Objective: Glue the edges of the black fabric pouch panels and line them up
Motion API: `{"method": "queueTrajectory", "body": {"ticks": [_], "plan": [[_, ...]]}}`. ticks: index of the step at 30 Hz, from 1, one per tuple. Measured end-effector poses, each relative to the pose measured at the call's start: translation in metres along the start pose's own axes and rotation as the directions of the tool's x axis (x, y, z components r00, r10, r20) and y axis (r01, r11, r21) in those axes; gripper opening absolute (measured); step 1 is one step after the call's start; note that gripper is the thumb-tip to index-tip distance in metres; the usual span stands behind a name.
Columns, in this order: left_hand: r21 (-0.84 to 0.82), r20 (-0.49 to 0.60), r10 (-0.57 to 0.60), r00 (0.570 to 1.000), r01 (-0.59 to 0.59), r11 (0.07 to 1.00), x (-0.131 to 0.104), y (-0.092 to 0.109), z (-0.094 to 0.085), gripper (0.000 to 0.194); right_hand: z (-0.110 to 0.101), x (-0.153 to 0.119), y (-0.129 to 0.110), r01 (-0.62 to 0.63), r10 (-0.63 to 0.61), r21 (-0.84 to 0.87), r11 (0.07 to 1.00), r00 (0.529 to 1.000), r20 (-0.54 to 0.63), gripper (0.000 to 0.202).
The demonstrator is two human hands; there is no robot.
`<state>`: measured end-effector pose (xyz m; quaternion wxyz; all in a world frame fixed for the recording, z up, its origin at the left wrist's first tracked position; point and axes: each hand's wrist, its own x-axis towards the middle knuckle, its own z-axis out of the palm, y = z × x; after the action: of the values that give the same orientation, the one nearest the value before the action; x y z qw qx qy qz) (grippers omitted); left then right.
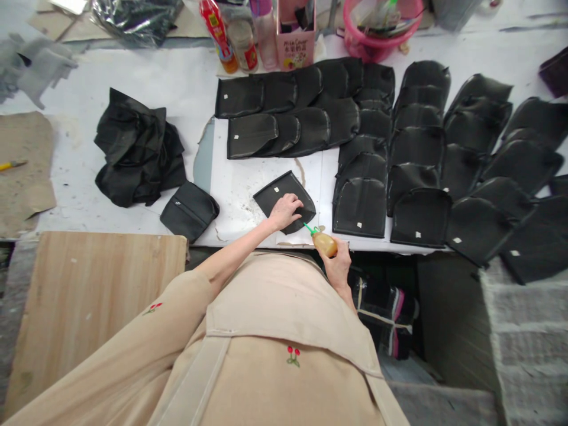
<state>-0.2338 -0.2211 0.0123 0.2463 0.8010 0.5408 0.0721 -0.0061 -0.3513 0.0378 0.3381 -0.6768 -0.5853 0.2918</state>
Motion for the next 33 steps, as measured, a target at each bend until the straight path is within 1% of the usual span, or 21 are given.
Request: {"method": "queueTrajectory", "body": {"ticks": [3, 6, 9, 12, 18, 21, 24, 26, 28, 33], "plan": [[0.088, 0.036, -0.051, 0.998, 0.047, 0.995, -0.024, -0.001, -0.008, 0.033, 0.000, -0.001, 0.000, 0.014, -0.014, 0.005, 1.000, 1.000, 0.008, 0.045], [0.144, 0.075, -0.122, 0.990, 0.110, 0.983, -0.039, -0.001, -0.009, 0.038, -0.001, -0.003, 0.001, 0.044, -0.044, 0.001, 0.999, 0.999, 0.020, 0.045], [0.149, 0.072, -0.167, 0.983, 0.155, 0.977, -0.043, 0.000, -0.004, 0.041, 0.000, -0.005, 0.002, 0.080, -0.079, -0.005, 0.997, 0.996, 0.043, 0.045], [0.131, 0.054, -0.187, 0.981, 0.179, 0.975, -0.043, 0.001, -0.001, 0.042, 0.002, -0.007, 0.001, 0.112, -0.111, -0.006, 0.994, 0.992, 0.067, 0.044], [0.099, 0.050, -0.215, 0.975, 0.210, 0.973, -0.044, 0.002, -0.002, 0.039, 0.006, -0.010, 0.000, 0.150, -0.147, -0.021, 0.988, 0.984, 0.100, 0.041], [0.083, 0.080, -0.185, 0.979, 0.179, 0.980, -0.045, -0.004, -0.005, 0.040, 0.008, -0.011, 0.000, 0.155, -0.152, -0.021, 0.988, 0.983, 0.104, 0.041], [0.043, 0.137, -0.098, 0.986, 0.093, 0.995, -0.046, -0.014, -0.010, 0.049, 0.008, -0.011, 0.000, 0.138, -0.135, -0.019, 0.990, 0.986, 0.095, 0.041], [0.028, 0.152, -0.064, 0.986, 0.060, 0.998, -0.047, -0.019, -0.010, 0.053, 0.008, -0.012, -0.001, 0.133, -0.131, -0.016, 0.991, 0.987, 0.097, 0.041], [0.037, 0.134, -0.068, 0.989, 0.063, 0.997, -0.048, -0.020, -0.008, 0.051, 0.009, -0.012, -0.002, 0.133, -0.131, -0.015, 0.991, 0.985, 0.113, 0.041], [0.055, 0.075, -0.112, 0.991, 0.108, 0.993, -0.050, -0.015, -0.001, 0.047, 0.012, -0.013, -0.003, 0.164, -0.160, -0.009, 0.986, 0.972, 0.171, 0.040]]}}
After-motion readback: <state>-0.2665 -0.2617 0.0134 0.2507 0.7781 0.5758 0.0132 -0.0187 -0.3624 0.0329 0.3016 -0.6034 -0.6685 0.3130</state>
